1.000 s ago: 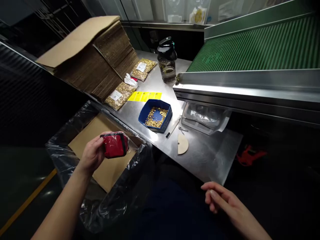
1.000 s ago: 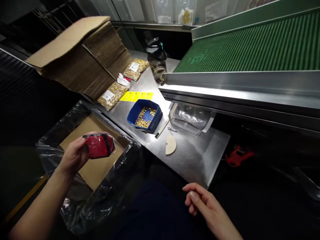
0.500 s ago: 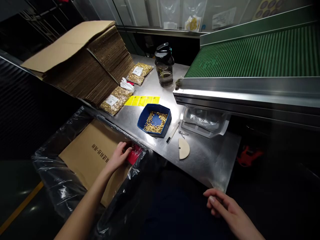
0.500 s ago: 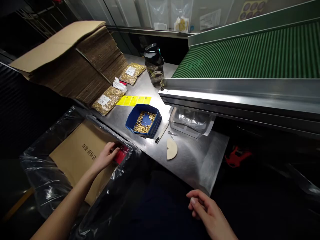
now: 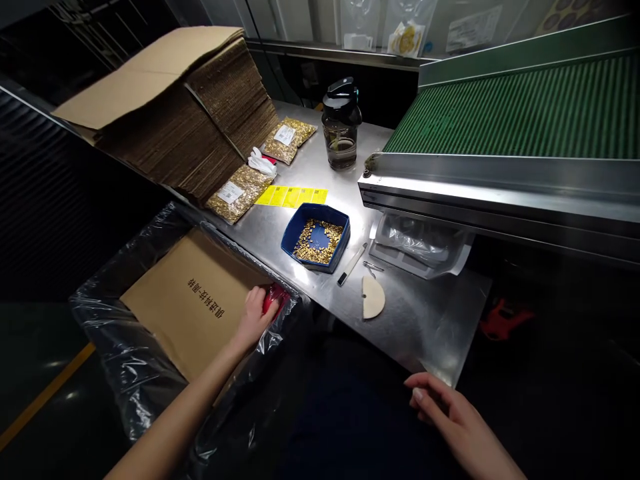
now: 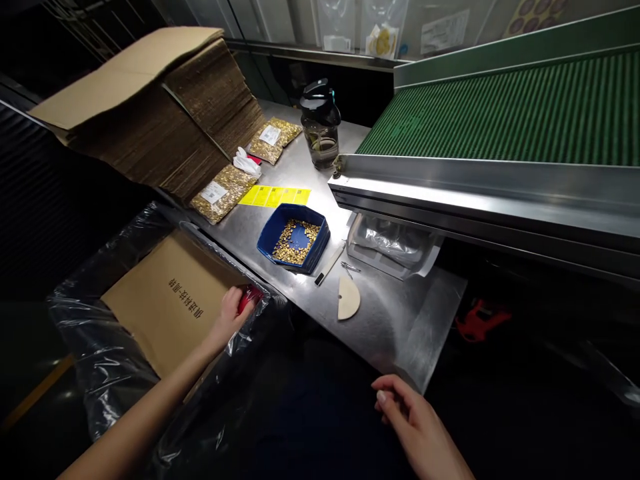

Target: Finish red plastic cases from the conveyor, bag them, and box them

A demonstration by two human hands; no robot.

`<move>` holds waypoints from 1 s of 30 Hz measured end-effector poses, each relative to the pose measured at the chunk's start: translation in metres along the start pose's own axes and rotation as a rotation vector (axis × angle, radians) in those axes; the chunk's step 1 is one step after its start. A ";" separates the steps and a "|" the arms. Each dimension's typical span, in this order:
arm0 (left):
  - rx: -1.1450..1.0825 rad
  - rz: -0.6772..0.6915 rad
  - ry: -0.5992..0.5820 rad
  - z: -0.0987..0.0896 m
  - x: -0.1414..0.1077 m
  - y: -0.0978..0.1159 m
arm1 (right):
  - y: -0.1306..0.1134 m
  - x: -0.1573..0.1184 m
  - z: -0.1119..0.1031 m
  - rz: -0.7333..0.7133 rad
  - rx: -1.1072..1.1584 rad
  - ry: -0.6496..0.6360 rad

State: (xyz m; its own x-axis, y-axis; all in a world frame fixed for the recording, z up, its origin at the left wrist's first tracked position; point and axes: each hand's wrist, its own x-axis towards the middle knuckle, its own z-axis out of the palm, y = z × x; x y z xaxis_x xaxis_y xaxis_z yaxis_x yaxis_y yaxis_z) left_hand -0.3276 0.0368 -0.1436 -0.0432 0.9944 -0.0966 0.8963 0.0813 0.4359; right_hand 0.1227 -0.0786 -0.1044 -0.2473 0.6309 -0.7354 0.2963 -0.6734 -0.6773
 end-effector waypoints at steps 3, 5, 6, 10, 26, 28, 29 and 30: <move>0.027 -0.008 0.034 0.005 0.001 0.002 | 0.004 0.001 0.004 0.005 0.021 0.018; 0.040 -0.015 0.038 0.005 0.000 0.005 | 0.004 0.002 0.009 0.002 0.033 0.014; 0.045 -0.017 0.033 0.004 0.000 0.007 | 0.003 0.002 0.012 -0.003 0.036 0.007; 0.057 -0.020 -0.012 -0.001 0.000 0.013 | -0.007 0.005 0.020 -0.023 -0.014 -0.034; -0.016 -0.077 0.119 -0.100 0.060 0.077 | -0.023 0.000 -0.002 -0.100 -0.205 0.111; 0.026 0.069 0.062 -0.096 0.081 0.109 | -0.023 -0.001 -0.007 -0.168 -0.234 0.154; 0.074 0.140 -0.016 -0.093 0.094 0.123 | -0.022 -0.002 -0.012 -0.214 -0.253 0.195; 0.100 0.185 -0.070 -0.088 0.108 0.136 | -0.022 -0.004 -0.019 -0.265 -0.275 0.250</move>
State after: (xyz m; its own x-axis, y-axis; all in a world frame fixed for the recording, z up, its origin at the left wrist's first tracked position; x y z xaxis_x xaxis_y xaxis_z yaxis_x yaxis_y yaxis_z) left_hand -0.2490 0.1609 -0.0157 0.1540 0.9842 -0.0870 0.9256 -0.1129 0.3613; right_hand 0.1350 -0.0588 -0.0865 -0.1272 0.8643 -0.4866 0.4953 -0.3697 -0.7861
